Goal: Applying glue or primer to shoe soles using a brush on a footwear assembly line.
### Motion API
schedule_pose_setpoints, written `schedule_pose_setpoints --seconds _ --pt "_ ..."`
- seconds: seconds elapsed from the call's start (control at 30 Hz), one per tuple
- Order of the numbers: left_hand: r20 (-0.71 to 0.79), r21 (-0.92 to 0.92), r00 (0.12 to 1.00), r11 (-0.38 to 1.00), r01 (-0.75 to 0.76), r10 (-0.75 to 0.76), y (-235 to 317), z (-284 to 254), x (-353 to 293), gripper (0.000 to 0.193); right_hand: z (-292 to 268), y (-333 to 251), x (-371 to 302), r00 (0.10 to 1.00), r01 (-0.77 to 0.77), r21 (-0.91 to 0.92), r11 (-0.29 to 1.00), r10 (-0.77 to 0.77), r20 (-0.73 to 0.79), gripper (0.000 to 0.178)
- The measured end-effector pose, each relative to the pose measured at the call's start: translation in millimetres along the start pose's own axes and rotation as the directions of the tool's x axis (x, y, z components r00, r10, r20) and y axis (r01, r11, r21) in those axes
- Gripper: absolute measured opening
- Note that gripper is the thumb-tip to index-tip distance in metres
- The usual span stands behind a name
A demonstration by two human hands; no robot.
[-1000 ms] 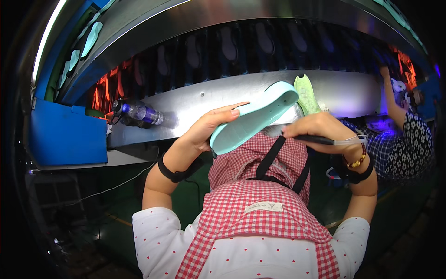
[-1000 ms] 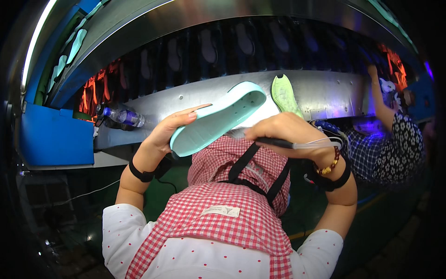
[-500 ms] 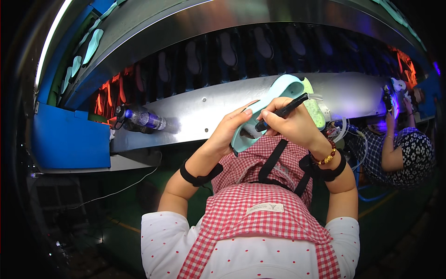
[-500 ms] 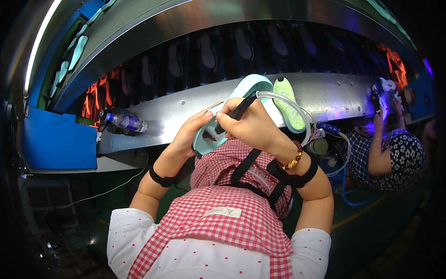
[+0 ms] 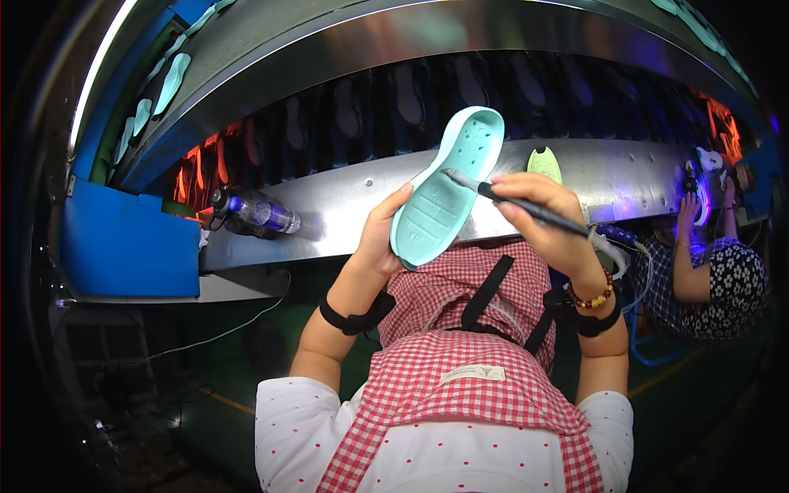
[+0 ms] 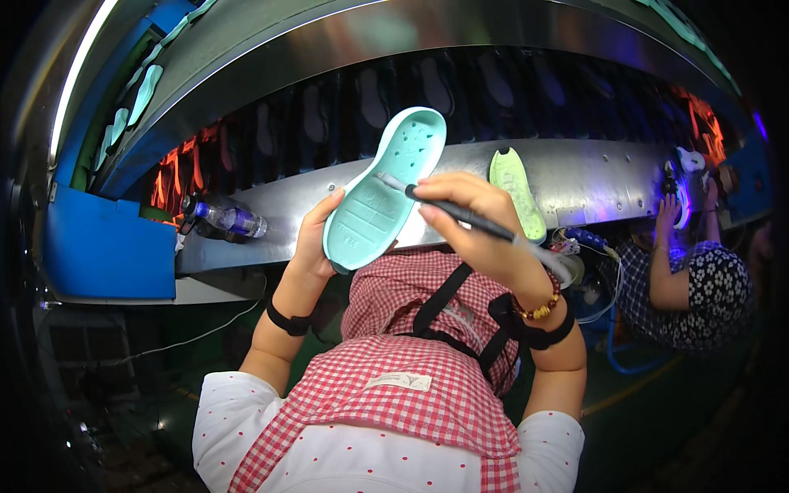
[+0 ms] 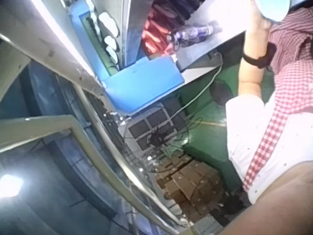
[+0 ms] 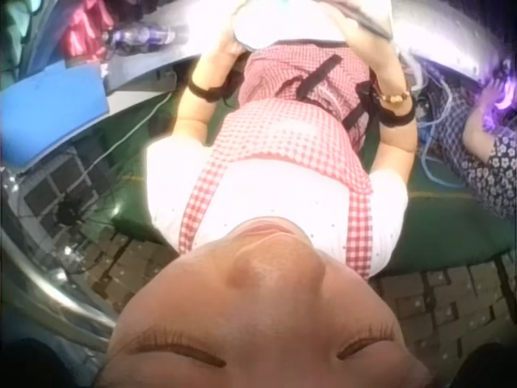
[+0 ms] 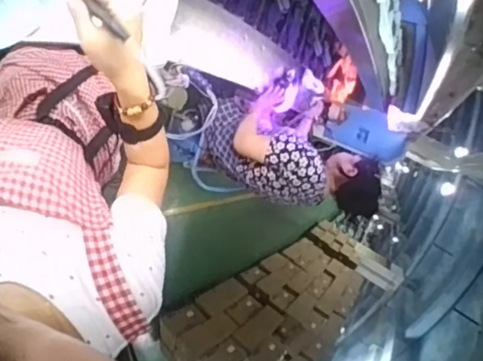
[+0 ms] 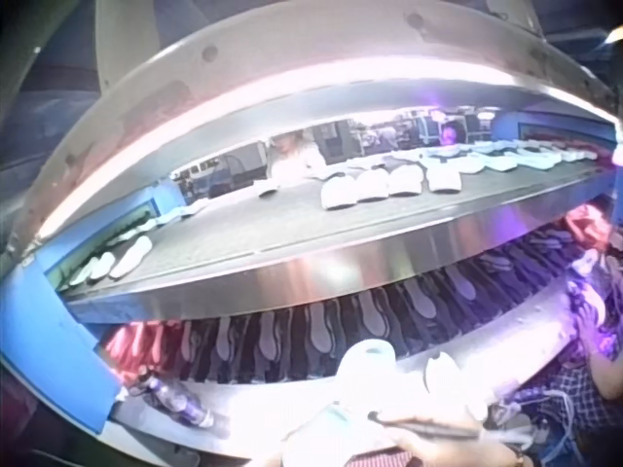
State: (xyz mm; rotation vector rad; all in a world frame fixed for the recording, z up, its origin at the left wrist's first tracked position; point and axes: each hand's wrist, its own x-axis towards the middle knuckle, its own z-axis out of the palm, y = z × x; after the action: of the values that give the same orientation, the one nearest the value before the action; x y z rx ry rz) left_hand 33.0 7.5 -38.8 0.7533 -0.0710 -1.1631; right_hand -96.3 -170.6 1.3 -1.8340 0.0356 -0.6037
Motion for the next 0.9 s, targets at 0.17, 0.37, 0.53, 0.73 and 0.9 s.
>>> schedule_pose_setpoints --seconds 0.17,0.37,0.53,0.73,0.9 --pt "0.045 -0.189 0.999 0.982 0.026 -0.018 -1 -1 1 0.050 6 -16 -15 0.919 0.261 -0.187 0.947 -0.184 0.350 0.028" --pt "0.135 -0.269 0.990 0.963 -0.006 0.044 3 3 -1 0.048 13 -11 -21 0.808 0.560 -0.398 0.726 -0.372 0.457 0.029" --pt "0.087 -0.276 0.996 0.961 0.028 -0.004 -1 -5 -2 0.048 10 -11 -17 0.828 0.535 -0.294 0.792 -0.423 0.367 0.023" --pt "0.236 -0.421 0.971 0.905 0.068 0.037 -9 4 2 0.049 14 -5 -24 0.939 -0.337 0.299 0.893 0.296 0.176 0.020" --pt "0.171 -0.415 0.985 0.904 0.103 -0.034 -9 0 2 0.049 11 -6 -24 0.965 -0.185 0.082 0.979 0.165 0.203 0.020"
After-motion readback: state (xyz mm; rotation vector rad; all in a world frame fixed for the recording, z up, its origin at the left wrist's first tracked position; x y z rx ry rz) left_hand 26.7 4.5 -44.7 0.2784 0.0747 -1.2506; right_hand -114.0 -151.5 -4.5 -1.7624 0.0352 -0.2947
